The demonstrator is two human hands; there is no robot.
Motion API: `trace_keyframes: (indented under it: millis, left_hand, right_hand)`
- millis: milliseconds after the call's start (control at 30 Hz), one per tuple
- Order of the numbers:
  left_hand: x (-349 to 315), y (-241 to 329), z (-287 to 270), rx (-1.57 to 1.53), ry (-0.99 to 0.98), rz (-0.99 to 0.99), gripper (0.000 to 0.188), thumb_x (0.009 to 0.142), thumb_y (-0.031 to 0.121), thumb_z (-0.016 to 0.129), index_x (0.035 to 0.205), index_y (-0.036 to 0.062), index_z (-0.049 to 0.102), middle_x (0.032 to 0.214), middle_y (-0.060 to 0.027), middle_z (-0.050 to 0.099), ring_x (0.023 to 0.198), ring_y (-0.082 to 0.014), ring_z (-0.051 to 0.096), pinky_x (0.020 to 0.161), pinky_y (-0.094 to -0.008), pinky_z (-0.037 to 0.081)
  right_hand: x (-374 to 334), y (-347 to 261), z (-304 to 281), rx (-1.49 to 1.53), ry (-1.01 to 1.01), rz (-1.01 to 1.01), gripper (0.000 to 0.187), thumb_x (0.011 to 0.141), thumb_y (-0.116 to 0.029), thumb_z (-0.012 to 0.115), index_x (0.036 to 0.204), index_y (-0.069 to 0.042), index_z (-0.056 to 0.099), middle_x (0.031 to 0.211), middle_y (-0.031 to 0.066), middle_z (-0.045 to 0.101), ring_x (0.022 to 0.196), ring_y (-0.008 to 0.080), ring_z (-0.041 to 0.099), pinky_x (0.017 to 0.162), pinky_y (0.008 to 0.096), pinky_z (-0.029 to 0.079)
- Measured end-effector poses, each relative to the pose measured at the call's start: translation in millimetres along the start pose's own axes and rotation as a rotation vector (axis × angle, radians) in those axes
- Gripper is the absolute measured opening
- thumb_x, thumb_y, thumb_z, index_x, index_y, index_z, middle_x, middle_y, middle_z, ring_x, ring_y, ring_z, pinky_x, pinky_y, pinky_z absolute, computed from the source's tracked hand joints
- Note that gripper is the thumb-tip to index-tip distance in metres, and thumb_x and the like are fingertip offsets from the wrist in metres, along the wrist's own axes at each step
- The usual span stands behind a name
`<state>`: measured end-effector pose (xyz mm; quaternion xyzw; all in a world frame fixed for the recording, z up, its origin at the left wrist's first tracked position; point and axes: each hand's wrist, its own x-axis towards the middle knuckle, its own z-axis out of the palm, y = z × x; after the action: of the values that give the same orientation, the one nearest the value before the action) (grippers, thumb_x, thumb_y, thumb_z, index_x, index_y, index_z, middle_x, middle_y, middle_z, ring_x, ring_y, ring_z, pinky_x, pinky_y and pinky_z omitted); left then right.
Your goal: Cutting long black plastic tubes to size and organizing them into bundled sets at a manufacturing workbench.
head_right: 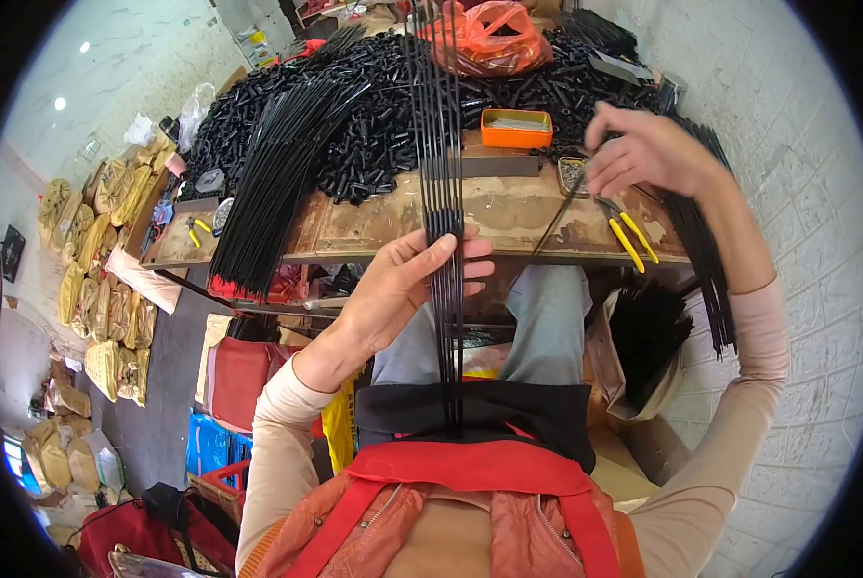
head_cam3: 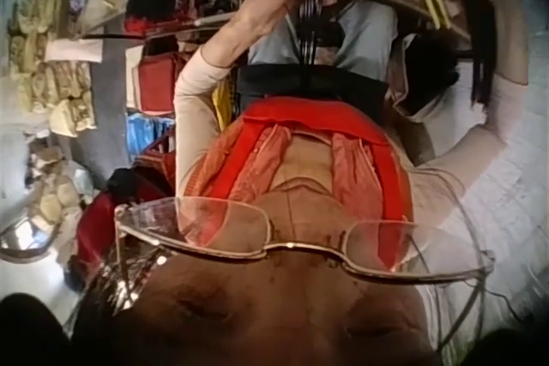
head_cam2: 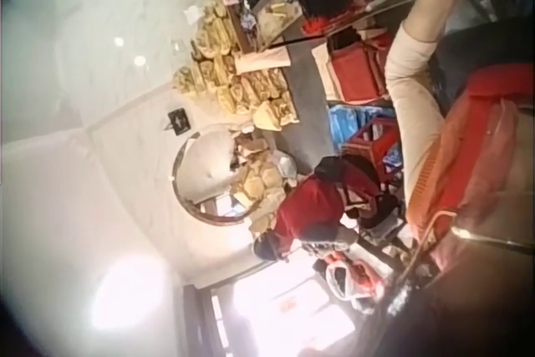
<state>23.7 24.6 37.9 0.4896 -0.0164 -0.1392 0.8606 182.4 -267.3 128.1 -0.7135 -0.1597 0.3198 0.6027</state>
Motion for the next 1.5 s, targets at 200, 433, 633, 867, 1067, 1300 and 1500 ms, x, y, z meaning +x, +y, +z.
trace_keyframes:
  millis: [200, 433, 633, 867, 1067, 1300, 1500]
  left_hand:
    - [1, 0, -2, -0.059, -0.129, 0.008, 0.041, 0.104, 0.025, 0.044, 0.131, -0.0062, 0.048, 0.129, -0.0194, 0.056, 0.115, -0.0261, 0.061, 0.099, -0.0377, 0.050]
    - [3, 5, -1, 0.146, -0.052, 0.027, 0.037, 0.102, 0.017, 0.047, 0.131, -0.0062, 0.048, 0.124, -0.0206, 0.060, 0.116, -0.0303, 0.060, 0.101, -0.0415, 0.049]
    - [0, 12, 5, 0.076, -0.107, -0.047, 0.038, 0.102, 0.018, 0.047, 0.132, -0.0060, 0.047, 0.128, -0.0204, 0.058, 0.116, -0.0298, 0.060, 0.101, -0.0432, 0.049]
    - [0, 12, 2, 0.092, -0.146, -0.045, 0.044, 0.104, 0.025, 0.041, 0.135, -0.0072, 0.042, 0.134, -0.0228, 0.052, 0.123, -0.0318, 0.054, 0.104, -0.0456, 0.045]
    - [5, 9, -7, -0.019, -0.212, -0.039, 0.046, 0.105, 0.025, 0.037, 0.134, -0.0095, 0.042, 0.132, -0.0233, 0.054, 0.122, -0.0311, 0.056, 0.105, -0.0425, 0.045]
    - [37, 24, -19, 0.027, -0.258, 0.016, 0.041, 0.104, 0.019, 0.040, 0.132, -0.0113, 0.045, 0.127, -0.0243, 0.057, 0.120, -0.0314, 0.057, 0.105, -0.0426, 0.045]
    - [60, 7, -57, -0.316, -0.302, -0.022, 0.062, 0.103, 0.044, 0.033, 0.135, -0.0081, 0.043, 0.134, -0.0241, 0.053, 0.122, -0.0340, 0.054, 0.103, -0.0431, 0.045]
  right_hand:
    - [-6, 28, -141, 0.022, 0.143, -0.092, 0.042, 0.101, -0.045, 0.044, 0.093, -0.006, 0.059, 0.092, 0.0113, 0.069, 0.087, 0.0223, 0.069, 0.078, 0.0323, 0.057]
    - [12, 93, -269, -0.272, 0.663, 0.073, 0.032, 0.098, -0.019, 0.053, 0.128, -0.011, 0.056, 0.099, 0.0148, 0.068, 0.093, 0.0243, 0.067, 0.084, 0.0362, 0.054]
    - [19, 204, -313, -1.635, 1.099, 0.136, 0.081, 0.086, -0.007, 0.058, 0.153, -0.028, 0.018, 0.102, 0.0281, 0.063, 0.086, 0.0452, 0.062, 0.076, 0.0520, 0.051]
    - [85, 78, -56, -0.286, 0.155, -0.365, 0.044, 0.100, -0.025, 0.048, 0.137, -0.001, 0.047, 0.115, 0.0195, 0.065, 0.110, 0.0234, 0.062, 0.098, 0.0343, 0.047]
    - [70, 2, 108, 0.484, -0.395, -0.342, 0.049, 0.103, -0.032, 0.042, 0.138, 0.003, 0.042, 0.131, 0.0217, 0.054, 0.122, 0.0292, 0.055, 0.103, 0.0404, 0.045]
    - [75, 7, 118, 0.234, -0.272, -0.382, 0.038, 0.097, -0.014, 0.056, 0.128, 0.006, 0.050, 0.125, 0.0187, 0.059, 0.117, 0.0264, 0.059, 0.101, 0.0372, 0.048]
    - [58, 0, 138, -0.047, -0.115, -0.325, 0.030, 0.094, -0.016, 0.062, 0.120, -0.001, 0.059, 0.099, 0.0081, 0.068, 0.090, 0.0154, 0.066, 0.083, 0.0320, 0.055]
